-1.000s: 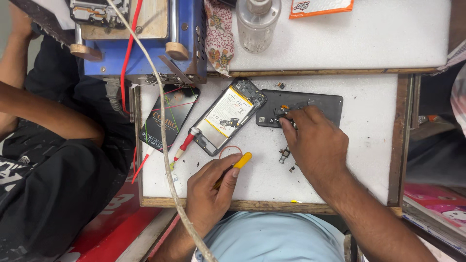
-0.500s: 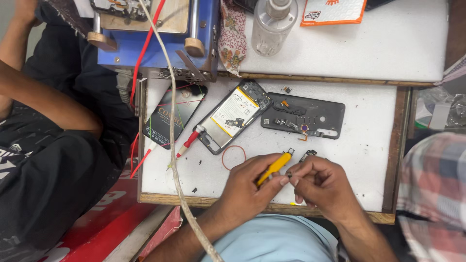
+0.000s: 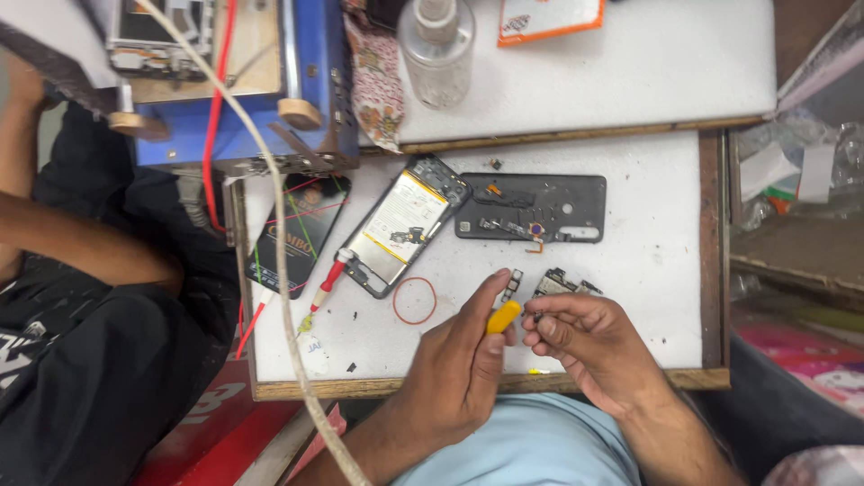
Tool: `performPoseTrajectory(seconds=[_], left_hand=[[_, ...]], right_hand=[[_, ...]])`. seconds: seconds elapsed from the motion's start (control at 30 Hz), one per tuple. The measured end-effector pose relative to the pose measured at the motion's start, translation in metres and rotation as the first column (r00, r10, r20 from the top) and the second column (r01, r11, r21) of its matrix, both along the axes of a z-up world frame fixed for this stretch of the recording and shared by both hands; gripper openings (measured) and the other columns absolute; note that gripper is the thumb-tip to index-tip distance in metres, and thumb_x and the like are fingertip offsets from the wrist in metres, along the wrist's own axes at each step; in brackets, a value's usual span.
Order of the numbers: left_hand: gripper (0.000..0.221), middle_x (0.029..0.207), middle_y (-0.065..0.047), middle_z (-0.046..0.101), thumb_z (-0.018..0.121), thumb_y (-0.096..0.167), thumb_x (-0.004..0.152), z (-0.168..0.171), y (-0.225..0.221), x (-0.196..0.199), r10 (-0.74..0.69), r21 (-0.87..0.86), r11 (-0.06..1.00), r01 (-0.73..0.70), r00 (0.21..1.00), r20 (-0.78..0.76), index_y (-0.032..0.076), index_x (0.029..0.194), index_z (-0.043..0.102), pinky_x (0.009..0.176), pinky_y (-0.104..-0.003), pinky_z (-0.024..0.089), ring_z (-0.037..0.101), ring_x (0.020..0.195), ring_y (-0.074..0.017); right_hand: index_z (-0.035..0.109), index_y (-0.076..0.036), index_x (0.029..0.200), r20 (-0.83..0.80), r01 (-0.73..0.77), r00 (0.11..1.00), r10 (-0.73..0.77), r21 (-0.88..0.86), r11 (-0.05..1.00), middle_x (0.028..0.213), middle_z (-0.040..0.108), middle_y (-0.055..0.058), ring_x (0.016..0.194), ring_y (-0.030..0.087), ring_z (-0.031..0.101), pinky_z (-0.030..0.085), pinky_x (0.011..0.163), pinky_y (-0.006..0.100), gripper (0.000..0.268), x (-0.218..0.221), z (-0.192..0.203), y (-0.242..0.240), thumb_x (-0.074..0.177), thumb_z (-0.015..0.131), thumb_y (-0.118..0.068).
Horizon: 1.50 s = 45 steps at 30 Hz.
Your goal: The person disassembles a smartphone, removes the motherboard, cleans it with a brush, and wipes the phone frame with a cloth. The person handles the motherboard, phone frame, and cleaning tools on a workbench.
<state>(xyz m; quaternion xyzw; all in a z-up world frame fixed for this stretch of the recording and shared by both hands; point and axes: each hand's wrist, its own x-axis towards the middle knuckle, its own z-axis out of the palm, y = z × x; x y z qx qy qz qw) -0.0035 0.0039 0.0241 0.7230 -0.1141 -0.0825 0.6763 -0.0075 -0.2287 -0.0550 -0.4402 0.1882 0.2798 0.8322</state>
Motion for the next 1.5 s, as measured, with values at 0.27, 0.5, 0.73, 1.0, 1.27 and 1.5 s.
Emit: performPoseTrajectory(seconds=[0.27, 0.5, 0.73, 1.0, 1.27, 1.5], left_hand=[[0.064, 0.09, -0.008, 0.061, 0.067, -0.001, 0.086, -0.012, 0.007, -0.004, -0.19, 0.489, 0.872, 0.026, 0.938, 0.289, 0.009, 0.148, 0.056, 0.068, -0.037, 0.056, 0.065, 0.081, -0.0244], [0.069, 0.082, -0.006, 0.057, 0.071, 0.001, 0.081, -0.018, 0.008, -0.002, -0.218, 0.58, 0.814, 0.036, 0.944, 0.247, 0.011, 0.148, 0.057, 0.06, -0.039, 0.053, 0.061, 0.072, -0.0243], [0.069, 0.081, -0.006, 0.057, 0.07, 0.0, 0.082, -0.027, 0.0, -0.007, -0.177, 0.544, 0.839, 0.029, 0.959, 0.222, 0.013, 0.148, 0.057, 0.061, -0.038, 0.053, 0.062, 0.073, -0.0239], [0.067, 0.083, -0.005, 0.058, 0.069, 0.0, 0.085, -0.029, -0.002, -0.008, -0.157, 0.512, 0.859, 0.008, 0.956, 0.249, 0.013, 0.149, 0.056, 0.064, -0.039, 0.054, 0.063, 0.075, -0.0243], [0.068, 0.085, -0.006, 0.058, 0.068, -0.001, 0.082, -0.025, -0.006, -0.007, -0.157, 0.514, 0.858, 0.007, 0.956, 0.249, 0.012, 0.148, 0.056, 0.066, -0.038, 0.055, 0.063, 0.077, -0.0249], [0.071, 0.08, -0.006, 0.057, 0.068, -0.002, 0.079, -0.023, -0.006, -0.003, -0.173, 0.566, 0.824, 0.021, 0.961, 0.216, 0.012, 0.147, 0.058, 0.061, -0.039, 0.054, 0.062, 0.073, -0.0247]], right_hand=[[0.072, 0.008, 0.116, 0.046, -0.073, 0.996, 0.079, -0.13, 0.989, 0.098, 0.078, 0.018, 0.086, 0.022, 0.076, 0.064, 0.078, 0.035, 0.026, -0.004, 0.001, 0.002, 0.092, 0.068, -0.001], [0.072, 0.007, 0.119, 0.133, -0.124, 0.977, 0.167, -0.287, 0.95, 0.095, 0.079, 0.018, 0.086, 0.02, 0.076, 0.063, 0.078, 0.034, 0.027, -0.005, -0.005, 0.006, 0.093, 0.068, 0.0], [0.074, 0.008, 0.118, 0.151, -0.237, 0.941, 0.304, -0.351, 0.906, 0.094, 0.078, 0.016, 0.087, 0.018, 0.074, 0.063, 0.079, 0.033, 0.024, -0.008, -0.012, 0.006, 0.097, 0.066, -0.002], [0.073, 0.007, 0.115, 0.113, -0.255, 0.942, 0.317, -0.375, 0.891, 0.094, 0.08, 0.015, 0.086, 0.019, 0.076, 0.064, 0.08, 0.033, 0.022, -0.011, -0.019, 0.003, 0.098, 0.065, -0.004], [0.072, 0.007, 0.116, 0.134, -0.223, 0.952, 0.274, -0.309, 0.925, 0.098, 0.078, 0.016, 0.088, 0.019, 0.075, 0.063, 0.08, 0.034, 0.023, -0.014, -0.027, -0.001, 0.096, 0.065, -0.002], [0.071, 0.006, 0.119, 0.137, -0.165, 0.969, 0.204, -0.251, 0.954, 0.097, 0.078, 0.017, 0.086, 0.02, 0.075, 0.063, 0.08, 0.035, 0.026, -0.013, -0.028, -0.006, 0.096, 0.065, -0.004]])
